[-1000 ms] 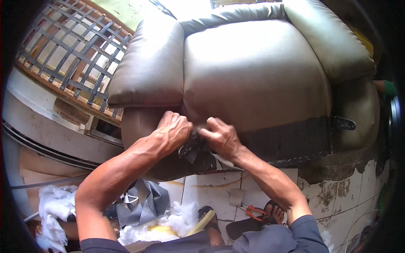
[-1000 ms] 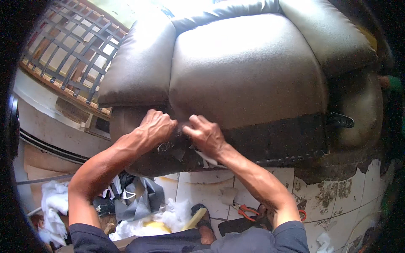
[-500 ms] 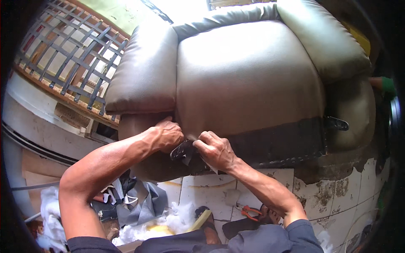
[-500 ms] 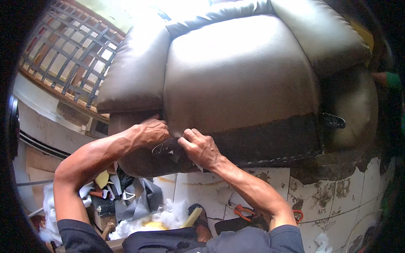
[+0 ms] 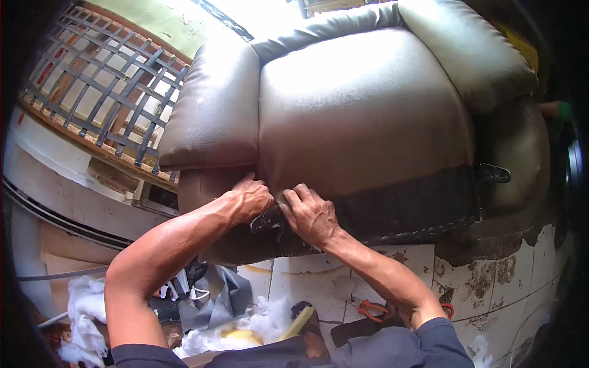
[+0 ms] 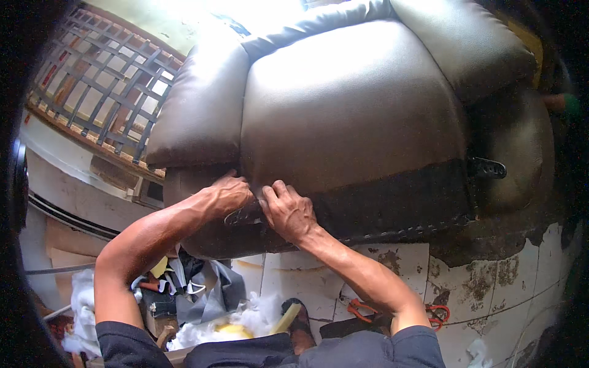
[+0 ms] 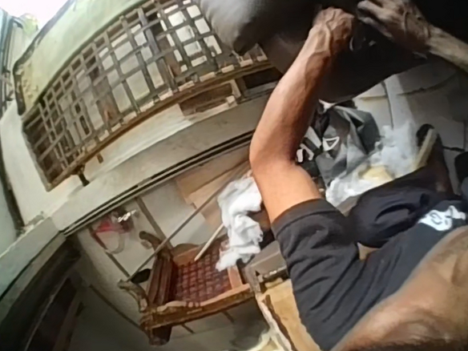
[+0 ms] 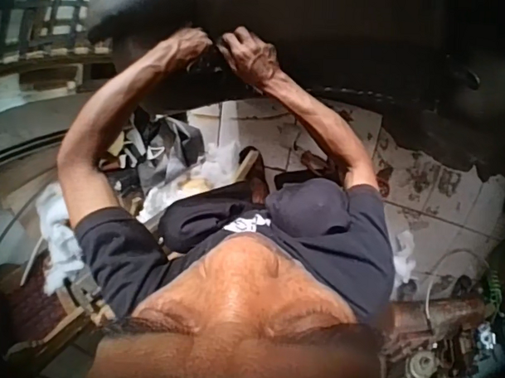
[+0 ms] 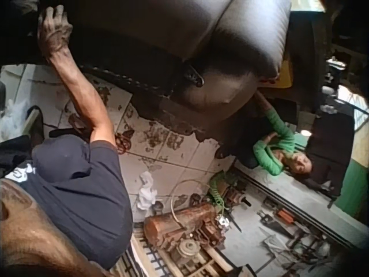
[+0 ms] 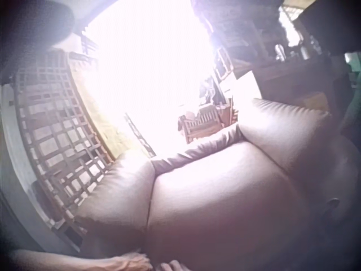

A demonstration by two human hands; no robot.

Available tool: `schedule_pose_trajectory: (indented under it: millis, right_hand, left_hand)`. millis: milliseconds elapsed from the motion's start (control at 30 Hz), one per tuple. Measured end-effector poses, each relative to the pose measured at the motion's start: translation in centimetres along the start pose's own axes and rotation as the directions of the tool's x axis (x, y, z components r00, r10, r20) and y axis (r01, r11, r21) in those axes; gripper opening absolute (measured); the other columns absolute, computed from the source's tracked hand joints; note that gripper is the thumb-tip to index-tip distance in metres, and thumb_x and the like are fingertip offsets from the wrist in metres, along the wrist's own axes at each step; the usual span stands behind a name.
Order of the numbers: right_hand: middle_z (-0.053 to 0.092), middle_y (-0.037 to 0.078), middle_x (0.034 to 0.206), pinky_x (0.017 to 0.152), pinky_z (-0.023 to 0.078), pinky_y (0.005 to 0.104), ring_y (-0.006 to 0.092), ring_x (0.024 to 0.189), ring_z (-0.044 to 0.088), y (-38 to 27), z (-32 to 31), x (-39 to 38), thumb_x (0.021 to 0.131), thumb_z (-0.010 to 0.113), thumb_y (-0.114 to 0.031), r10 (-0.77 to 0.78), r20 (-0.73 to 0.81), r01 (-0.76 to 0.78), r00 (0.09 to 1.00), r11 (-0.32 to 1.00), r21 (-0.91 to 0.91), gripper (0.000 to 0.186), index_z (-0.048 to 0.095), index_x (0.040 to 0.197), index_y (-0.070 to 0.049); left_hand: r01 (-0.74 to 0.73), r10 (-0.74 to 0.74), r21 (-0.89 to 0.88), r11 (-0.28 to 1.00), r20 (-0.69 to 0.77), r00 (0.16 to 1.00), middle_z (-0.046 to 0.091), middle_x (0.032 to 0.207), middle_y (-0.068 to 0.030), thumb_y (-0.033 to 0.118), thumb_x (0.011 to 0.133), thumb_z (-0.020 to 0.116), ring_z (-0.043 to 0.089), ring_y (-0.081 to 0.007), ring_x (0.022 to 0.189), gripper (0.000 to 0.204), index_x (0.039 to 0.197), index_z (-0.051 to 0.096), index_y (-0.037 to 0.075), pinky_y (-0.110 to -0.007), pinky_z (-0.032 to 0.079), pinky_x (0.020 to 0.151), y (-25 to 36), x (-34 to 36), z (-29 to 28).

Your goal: The person trims and secures new fabric to the frame of an armchair using shears and by hand.

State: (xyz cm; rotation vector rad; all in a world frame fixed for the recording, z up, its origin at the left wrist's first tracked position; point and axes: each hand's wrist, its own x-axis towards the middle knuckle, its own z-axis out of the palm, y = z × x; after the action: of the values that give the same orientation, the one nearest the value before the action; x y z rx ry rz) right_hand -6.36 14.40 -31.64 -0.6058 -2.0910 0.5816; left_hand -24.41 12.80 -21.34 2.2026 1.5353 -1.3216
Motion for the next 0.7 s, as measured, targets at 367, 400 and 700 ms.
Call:
schedule_pose_trajectory:
  millis: [367,400,700]
  right_hand:
    - [0.061,0.013,0.086,0.061,0.060,0.0331,0.0246,0.079,0.067,1.6,1.1,1.0,0.079,0.065,-0.002,-0.262,-0.028,0.254,0.965,0.953,-0.167,0.009,0.059,0.085,-0.001]
    - [0.061,0.013,0.086,0.061,0.060,0.0332,0.0247,0.080,0.067,1.6,1.0,1.1,0.080,0.065,-0.003,-0.260,-0.031,0.252,0.965,0.954,-0.164,0.009,0.059,0.086,-0.001]
    - [0.063,0.013,0.087,0.068,0.059,0.0416,0.0301,0.082,0.067,1.8,0.1,1.7,0.085,0.069,-0.005,-0.104,-0.102,0.106,0.989,0.994,0.017,0.013,0.063,0.097,-0.002]
  left_hand:
    - [0.007,-0.008,-0.005,1.000,-0.197,0.980,0.075,0.091,-0.0156,0.015,0.087,0.062,0.072,-0.0341,0.090,0.015,0.082,0.076,0.011,-0.049,0.056,0.080,0.2,0.1,0.2]
    - [-0.010,0.009,-0.004,1.000,-0.235,0.972,0.075,0.090,-0.0158,0.015,0.087,0.062,0.073,-0.0344,0.089,0.016,0.081,0.076,0.010,-0.049,0.056,0.079,0.0,0.0,0.5]
    - [0.192,-0.296,-0.500,0.845,-0.136,0.946,0.068,0.082,-0.0308,0.040,0.092,0.069,0.072,-0.0440,0.083,0.050,0.080,0.071,-0.008,-0.048,0.057,0.074,-0.4,-1.9,-3.4]
